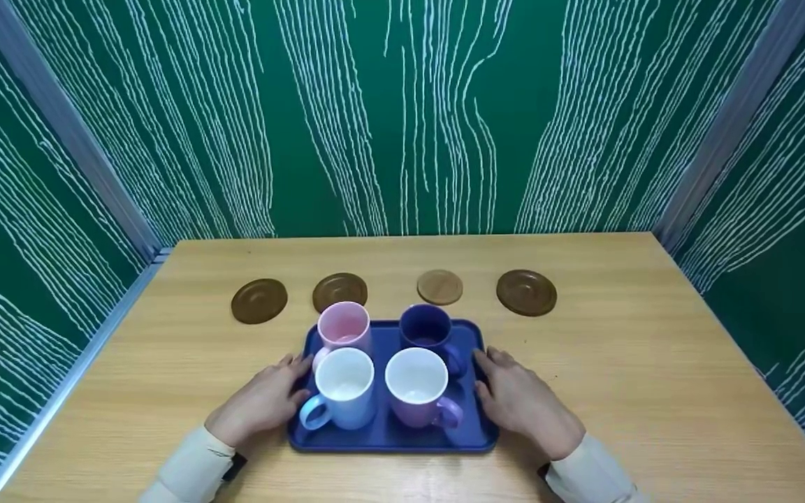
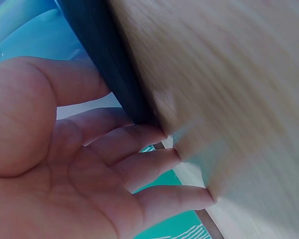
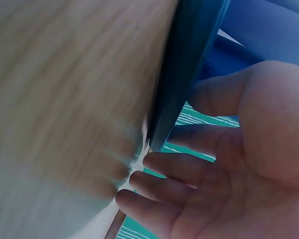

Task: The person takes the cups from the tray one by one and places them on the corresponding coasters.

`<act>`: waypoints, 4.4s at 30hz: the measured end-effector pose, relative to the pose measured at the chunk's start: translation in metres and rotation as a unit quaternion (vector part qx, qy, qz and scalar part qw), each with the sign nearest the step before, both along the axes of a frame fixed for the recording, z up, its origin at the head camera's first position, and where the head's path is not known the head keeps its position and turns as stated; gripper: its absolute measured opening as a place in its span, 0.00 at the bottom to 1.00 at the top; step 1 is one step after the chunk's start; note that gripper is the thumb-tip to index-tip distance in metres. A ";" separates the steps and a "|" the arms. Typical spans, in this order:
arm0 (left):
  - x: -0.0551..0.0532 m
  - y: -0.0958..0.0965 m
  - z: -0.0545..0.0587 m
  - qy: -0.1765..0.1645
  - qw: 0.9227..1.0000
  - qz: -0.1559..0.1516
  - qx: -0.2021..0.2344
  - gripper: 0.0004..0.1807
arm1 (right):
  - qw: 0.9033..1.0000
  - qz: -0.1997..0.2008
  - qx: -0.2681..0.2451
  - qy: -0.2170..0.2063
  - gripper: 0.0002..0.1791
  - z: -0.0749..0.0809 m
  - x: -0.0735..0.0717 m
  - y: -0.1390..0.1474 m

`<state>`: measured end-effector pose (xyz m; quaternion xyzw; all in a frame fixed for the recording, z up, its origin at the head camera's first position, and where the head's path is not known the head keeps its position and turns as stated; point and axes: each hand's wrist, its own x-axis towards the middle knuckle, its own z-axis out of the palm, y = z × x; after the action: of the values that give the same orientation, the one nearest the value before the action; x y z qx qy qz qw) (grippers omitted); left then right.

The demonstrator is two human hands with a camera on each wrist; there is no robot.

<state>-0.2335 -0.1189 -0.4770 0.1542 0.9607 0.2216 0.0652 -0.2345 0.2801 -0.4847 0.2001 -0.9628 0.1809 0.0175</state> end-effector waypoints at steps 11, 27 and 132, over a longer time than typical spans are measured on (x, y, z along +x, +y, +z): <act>0.000 0.000 -0.001 -0.008 1.000 0.005 0.000 0.31 | 0.999 0.016 0.029 -0.041 0.32 -0.004 0.003 -0.001; 0.000 0.001 0.000 -0.005 1.000 0.006 0.001 0.31 | 0.998 0.018 0.034 -0.044 0.32 -0.001 0.004 -0.001; -0.016 0.010 -0.004 0.071 0.951 0.059 0.296 0.12 | 0.998 0.029 0.040 -0.029 0.32 -0.005 0.005 -0.001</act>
<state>-0.2496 -0.1089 -0.4805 0.1245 0.8617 0.4875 -0.0650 -0.2297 0.2786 -0.4893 0.2231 -0.9631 0.1484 -0.0235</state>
